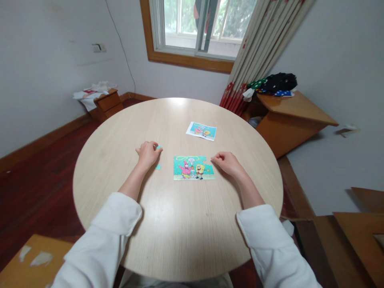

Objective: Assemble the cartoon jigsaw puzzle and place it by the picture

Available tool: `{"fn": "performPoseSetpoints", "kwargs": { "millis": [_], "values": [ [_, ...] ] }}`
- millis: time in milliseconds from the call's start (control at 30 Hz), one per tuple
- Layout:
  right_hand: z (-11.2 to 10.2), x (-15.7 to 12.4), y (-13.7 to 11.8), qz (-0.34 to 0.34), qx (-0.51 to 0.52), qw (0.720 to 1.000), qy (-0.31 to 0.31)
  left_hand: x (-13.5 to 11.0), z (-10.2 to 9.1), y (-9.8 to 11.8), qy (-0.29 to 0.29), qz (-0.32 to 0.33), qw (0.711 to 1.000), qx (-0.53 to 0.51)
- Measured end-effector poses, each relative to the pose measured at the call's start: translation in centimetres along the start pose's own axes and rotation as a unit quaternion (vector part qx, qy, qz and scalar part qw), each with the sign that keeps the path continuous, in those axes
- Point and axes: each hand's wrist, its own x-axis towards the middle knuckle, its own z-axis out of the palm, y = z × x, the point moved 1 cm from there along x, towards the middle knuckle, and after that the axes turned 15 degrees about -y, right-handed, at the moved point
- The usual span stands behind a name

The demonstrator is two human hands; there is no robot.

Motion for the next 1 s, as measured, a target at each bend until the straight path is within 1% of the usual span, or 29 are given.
{"fn": "performPoseSetpoints", "kwargs": {
  "millis": [100,267,367,533,633,700,767,900,1000],
  "values": [
    [-0.1,0.2,0.3,0.003,0.019,0.999,0.026,0.4,0.3,0.1,-0.006,-0.005,1.000,0.016],
    [-0.1,0.5,0.5,0.001,0.041,0.998,0.047,0.7,0.5,0.1,-0.021,-0.007,1.000,0.011],
    [-0.2,0.5,0.5,-0.005,0.049,0.997,0.065,0.6,0.6,0.1,-0.011,-0.003,1.000,-0.001],
    [-0.3,0.6,0.2,-0.017,0.059,0.994,0.094,0.2,0.5,0.2,0.007,0.035,0.998,-0.057],
    [-0.2,0.5,-0.1,-0.033,0.072,0.990,0.115,-0.3,0.3,0.5,0.021,0.068,0.990,-0.124],
    [-0.1,0.4,-0.5,-0.046,0.083,0.988,0.123,-0.8,0.2,0.9,0.017,0.096,0.975,-0.198],
    [0.2,0.2,-1.0,-0.064,0.093,0.986,0.124,-1.4,0.2,1.3,-0.012,0.116,0.950,-0.290],
    [1.1,0.0,-2.2,-0.097,0.112,0.982,0.116,-2.6,0.6,2.4,-0.106,0.127,0.878,-0.448],
    [1.9,-0.1,-2.8,-0.112,0.118,0.981,0.106,-3.4,0.8,3.2,-0.156,0.128,0.835,-0.513]
  ]
}}
